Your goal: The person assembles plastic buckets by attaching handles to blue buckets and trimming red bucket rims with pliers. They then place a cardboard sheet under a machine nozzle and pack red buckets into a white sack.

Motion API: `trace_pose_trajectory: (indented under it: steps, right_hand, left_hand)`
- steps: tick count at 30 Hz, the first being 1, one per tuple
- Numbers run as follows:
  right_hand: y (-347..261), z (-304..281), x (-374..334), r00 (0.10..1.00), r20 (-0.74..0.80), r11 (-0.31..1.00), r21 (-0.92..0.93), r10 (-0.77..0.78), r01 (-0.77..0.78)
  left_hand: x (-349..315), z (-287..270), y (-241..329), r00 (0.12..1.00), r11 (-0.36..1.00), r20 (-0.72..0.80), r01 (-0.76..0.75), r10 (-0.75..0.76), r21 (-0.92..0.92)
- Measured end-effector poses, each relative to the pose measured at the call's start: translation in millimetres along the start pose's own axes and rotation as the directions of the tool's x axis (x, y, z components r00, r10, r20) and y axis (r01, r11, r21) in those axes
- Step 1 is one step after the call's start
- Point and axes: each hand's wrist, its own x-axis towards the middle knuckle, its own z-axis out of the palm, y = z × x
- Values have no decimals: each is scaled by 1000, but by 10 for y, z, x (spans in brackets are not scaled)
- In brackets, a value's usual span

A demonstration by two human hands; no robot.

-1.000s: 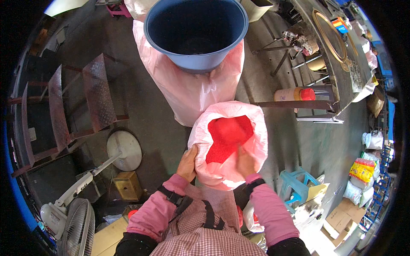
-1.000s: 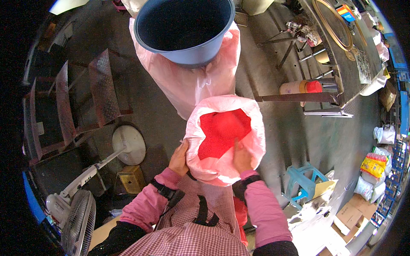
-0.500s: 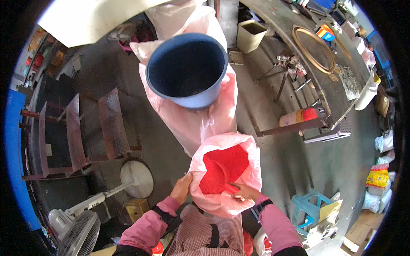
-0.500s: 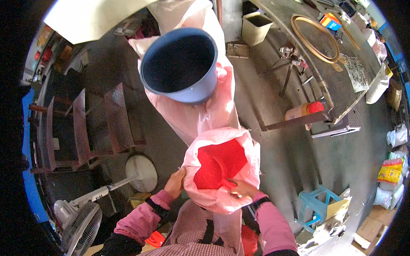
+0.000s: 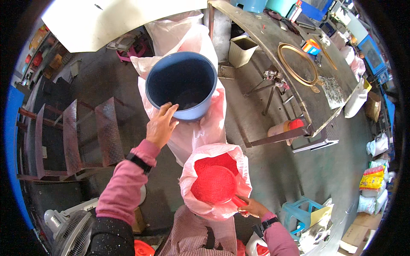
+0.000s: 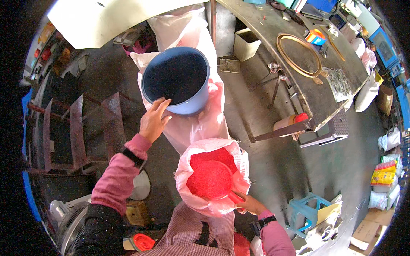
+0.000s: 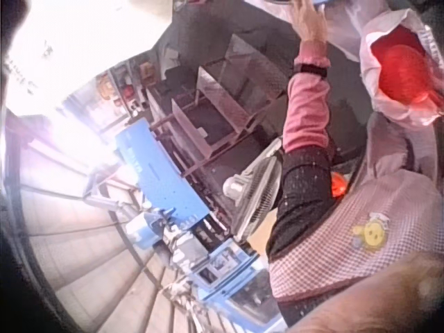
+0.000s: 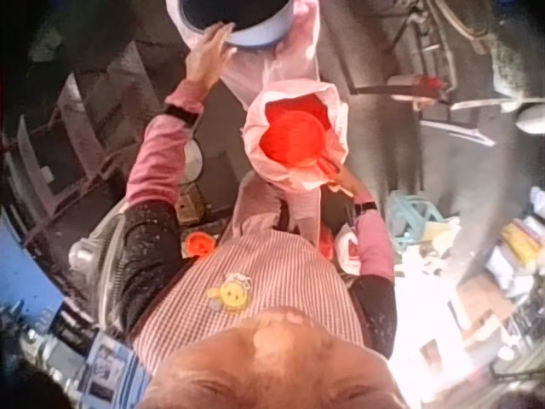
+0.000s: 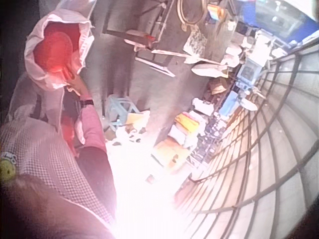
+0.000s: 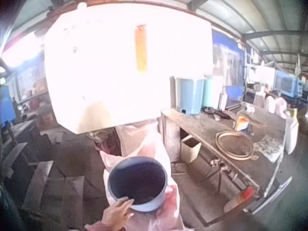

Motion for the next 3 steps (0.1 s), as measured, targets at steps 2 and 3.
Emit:
trace_pose_trajectory:
  steps: [2, 3]
  right_hand:
    - [12, 41, -192, 1000, -23, 996, 84, 12, -10]
    - [3, 59, -298, 999, -34, 997, 77, -5, 8]
  left_hand:
    - [129, -15, -36, 916, 978, 342, 197, -208, 68]
    - [185, -35, -56, 825, 951, 474, 281, -309, 131]
